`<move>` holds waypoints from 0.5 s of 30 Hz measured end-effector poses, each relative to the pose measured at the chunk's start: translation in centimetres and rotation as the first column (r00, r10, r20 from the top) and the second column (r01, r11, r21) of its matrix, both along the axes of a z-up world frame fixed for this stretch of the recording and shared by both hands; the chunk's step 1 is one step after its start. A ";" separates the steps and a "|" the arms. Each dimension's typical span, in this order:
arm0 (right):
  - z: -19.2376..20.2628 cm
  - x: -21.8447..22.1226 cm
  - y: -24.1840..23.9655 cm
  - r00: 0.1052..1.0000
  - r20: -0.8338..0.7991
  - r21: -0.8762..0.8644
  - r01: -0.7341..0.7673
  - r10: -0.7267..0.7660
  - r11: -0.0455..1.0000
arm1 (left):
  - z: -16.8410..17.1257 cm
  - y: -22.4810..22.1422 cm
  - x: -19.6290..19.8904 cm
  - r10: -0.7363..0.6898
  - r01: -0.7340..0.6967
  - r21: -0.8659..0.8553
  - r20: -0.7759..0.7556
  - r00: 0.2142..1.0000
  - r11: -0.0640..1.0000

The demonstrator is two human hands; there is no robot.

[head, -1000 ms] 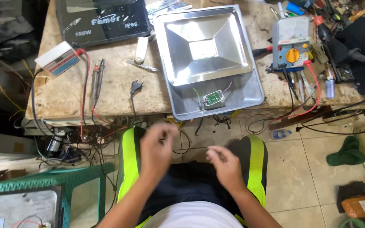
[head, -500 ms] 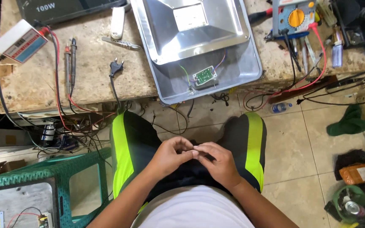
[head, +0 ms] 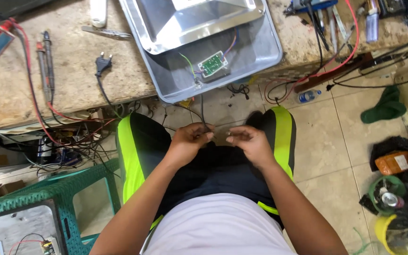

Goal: Repairing an LED floodlight by manipulating internal wiring and using a lighter to melt a glue stick for insulation.

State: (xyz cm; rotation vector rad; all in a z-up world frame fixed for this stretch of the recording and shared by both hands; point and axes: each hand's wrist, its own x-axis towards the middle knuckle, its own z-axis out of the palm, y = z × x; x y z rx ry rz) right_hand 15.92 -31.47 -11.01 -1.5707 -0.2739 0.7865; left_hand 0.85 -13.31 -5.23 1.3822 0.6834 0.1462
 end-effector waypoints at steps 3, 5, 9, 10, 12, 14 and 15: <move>2.9 0.6 0.1 0.995 0.039 -0.002 -0.093 0.093 0.996 | -0.9 -0.1 -0.2 -0.008 0.023 -0.186 0.082 0.997 0.982; 6.4 0.4 0.8 0.948 0.198 -0.116 -0.229 0.248 0.967 | -0.6 -0.3 -0.3 0.017 0.016 -0.249 0.129 0.992 0.968; 7.4 0.5 1.2 0.934 0.205 -0.169 -0.262 0.294 0.950 | -1.2 -1.0 -0.2 0.035 0.016 -0.296 0.167 0.985 0.955; 7.2 0.4 1.1 0.929 0.196 -0.189 -0.279 0.314 0.942 | -1.7 -1.2 -0.2 0.054 -0.001 -0.307 0.166 0.985 0.952; 6.9 0.1 0.9 0.923 0.189 -0.207 -0.296 0.335 0.933 | -2.7 -1.7 0.0 0.074 -0.018 -0.316 0.165 0.984 0.949; 6.4 -0.3 0.4 0.939 0.152 -0.226 -0.272 0.310 0.935 | -3.8 -2.2 0.0 0.150 -0.088 -0.361 0.148 0.978 0.928; 6.5 -0.6 0.4 0.938 0.151 -0.228 -0.273 0.311 0.935 | -3.8 -2.3 0.1 0.151 -0.089 -0.362 0.147 0.977 0.928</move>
